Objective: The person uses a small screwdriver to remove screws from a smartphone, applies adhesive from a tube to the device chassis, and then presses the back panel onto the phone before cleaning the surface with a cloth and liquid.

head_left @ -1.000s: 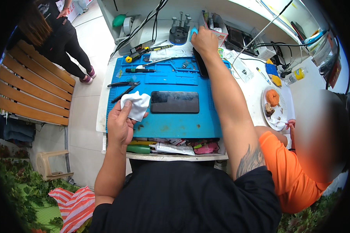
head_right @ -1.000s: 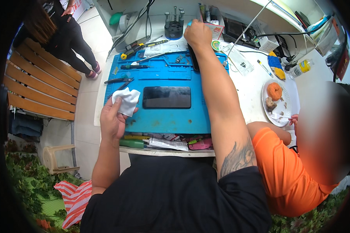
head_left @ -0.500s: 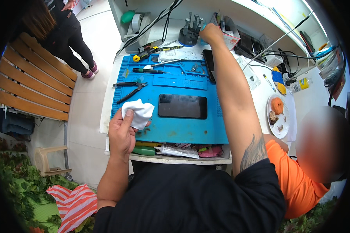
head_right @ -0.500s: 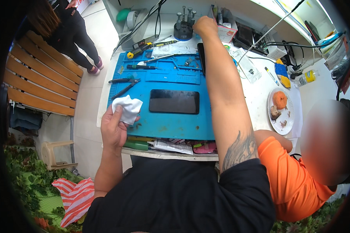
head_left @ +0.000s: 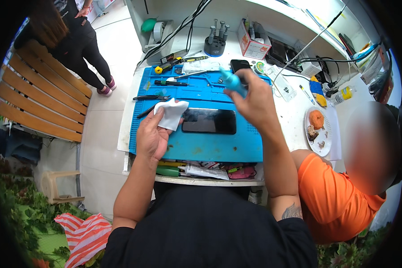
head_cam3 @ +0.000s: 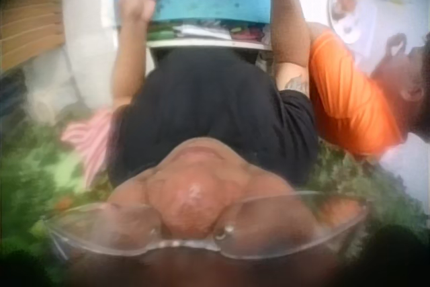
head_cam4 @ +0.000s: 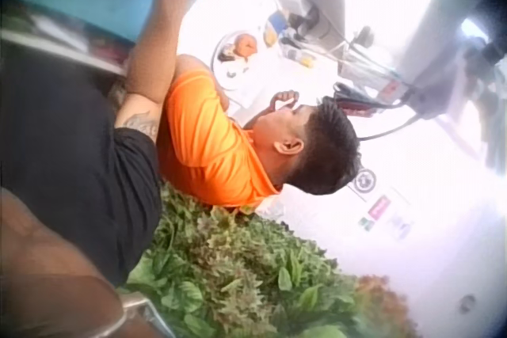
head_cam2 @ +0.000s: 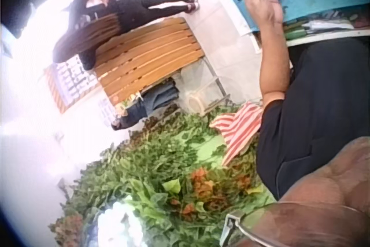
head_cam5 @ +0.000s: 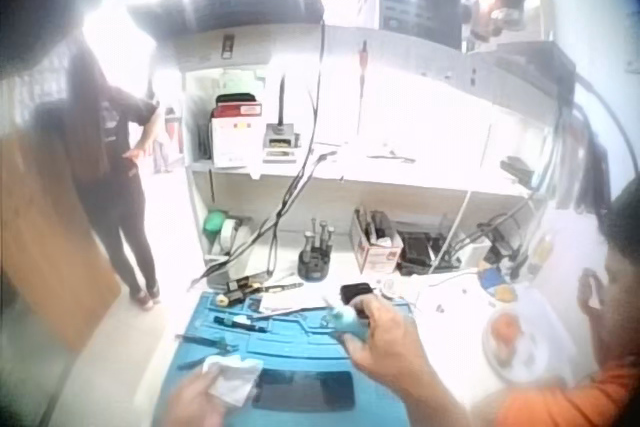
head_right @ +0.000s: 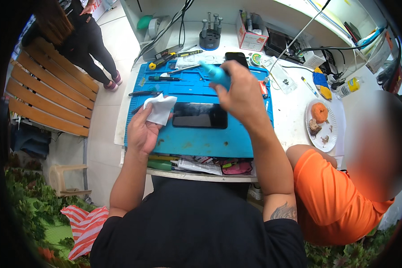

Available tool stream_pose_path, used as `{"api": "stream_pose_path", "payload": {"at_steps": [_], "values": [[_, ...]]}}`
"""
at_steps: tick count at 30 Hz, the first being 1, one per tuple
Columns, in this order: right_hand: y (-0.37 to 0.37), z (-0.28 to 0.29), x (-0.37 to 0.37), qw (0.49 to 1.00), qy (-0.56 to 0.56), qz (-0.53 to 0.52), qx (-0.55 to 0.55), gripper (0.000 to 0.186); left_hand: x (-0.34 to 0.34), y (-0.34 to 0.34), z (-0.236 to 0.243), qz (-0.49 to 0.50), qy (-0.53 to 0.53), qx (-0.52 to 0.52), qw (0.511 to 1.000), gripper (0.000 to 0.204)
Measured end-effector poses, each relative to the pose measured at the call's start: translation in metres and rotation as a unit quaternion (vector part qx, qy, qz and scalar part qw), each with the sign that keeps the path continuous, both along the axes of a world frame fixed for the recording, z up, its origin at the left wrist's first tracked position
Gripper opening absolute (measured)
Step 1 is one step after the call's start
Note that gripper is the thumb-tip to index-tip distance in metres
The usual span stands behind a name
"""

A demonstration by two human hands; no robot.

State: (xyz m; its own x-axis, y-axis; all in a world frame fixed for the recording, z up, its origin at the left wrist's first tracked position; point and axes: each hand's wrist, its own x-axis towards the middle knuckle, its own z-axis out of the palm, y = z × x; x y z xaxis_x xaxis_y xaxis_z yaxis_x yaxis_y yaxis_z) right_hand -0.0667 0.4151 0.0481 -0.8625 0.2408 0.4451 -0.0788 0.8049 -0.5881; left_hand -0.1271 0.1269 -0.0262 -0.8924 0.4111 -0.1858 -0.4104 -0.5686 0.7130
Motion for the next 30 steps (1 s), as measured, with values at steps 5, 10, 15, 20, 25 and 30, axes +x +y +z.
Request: {"api": "stream_pose_path", "payload": {"at_steps": [5, 10, 15, 20, 25, 30], "values": [[-0.044, -0.008, 0.025, 0.988, 0.033, 0.113, 0.097, 0.044, 0.009, -0.01, -0.004, 0.038, 0.048, -0.032, 0.998, 0.043], [-0.073, -0.007, 0.014, 0.967, 0.076, 0.159, 0.182, 0.043, 0.023, -0.025, 0.003, 0.108, 0.026, -0.024, 0.994, 0.046], [-0.09, -0.003, -0.007, 0.936, 0.149, 0.193, 0.256, 0.034, 0.036, -0.039, 0.0, 0.153, -0.003, -0.007, 0.988, 0.048], [-0.099, 0.0, -0.021, 0.919, 0.193, 0.203, 0.279, 0.03, 0.039, -0.043, -0.004, 0.151, 0.004, 0.029, 0.988, 0.049], [-0.098, -0.004, -0.028, 0.919, 0.212, 0.205, 0.261, 0.031, 0.038, -0.043, -0.01, 0.149, 0.01, 0.041, 0.988, 0.05], [-0.091, -0.006, -0.024, 0.929, 0.183, 0.2, 0.25, 0.036, 0.037, -0.041, -0.005, 0.151, 0.005, 0.043, 0.988, 0.047]]}}
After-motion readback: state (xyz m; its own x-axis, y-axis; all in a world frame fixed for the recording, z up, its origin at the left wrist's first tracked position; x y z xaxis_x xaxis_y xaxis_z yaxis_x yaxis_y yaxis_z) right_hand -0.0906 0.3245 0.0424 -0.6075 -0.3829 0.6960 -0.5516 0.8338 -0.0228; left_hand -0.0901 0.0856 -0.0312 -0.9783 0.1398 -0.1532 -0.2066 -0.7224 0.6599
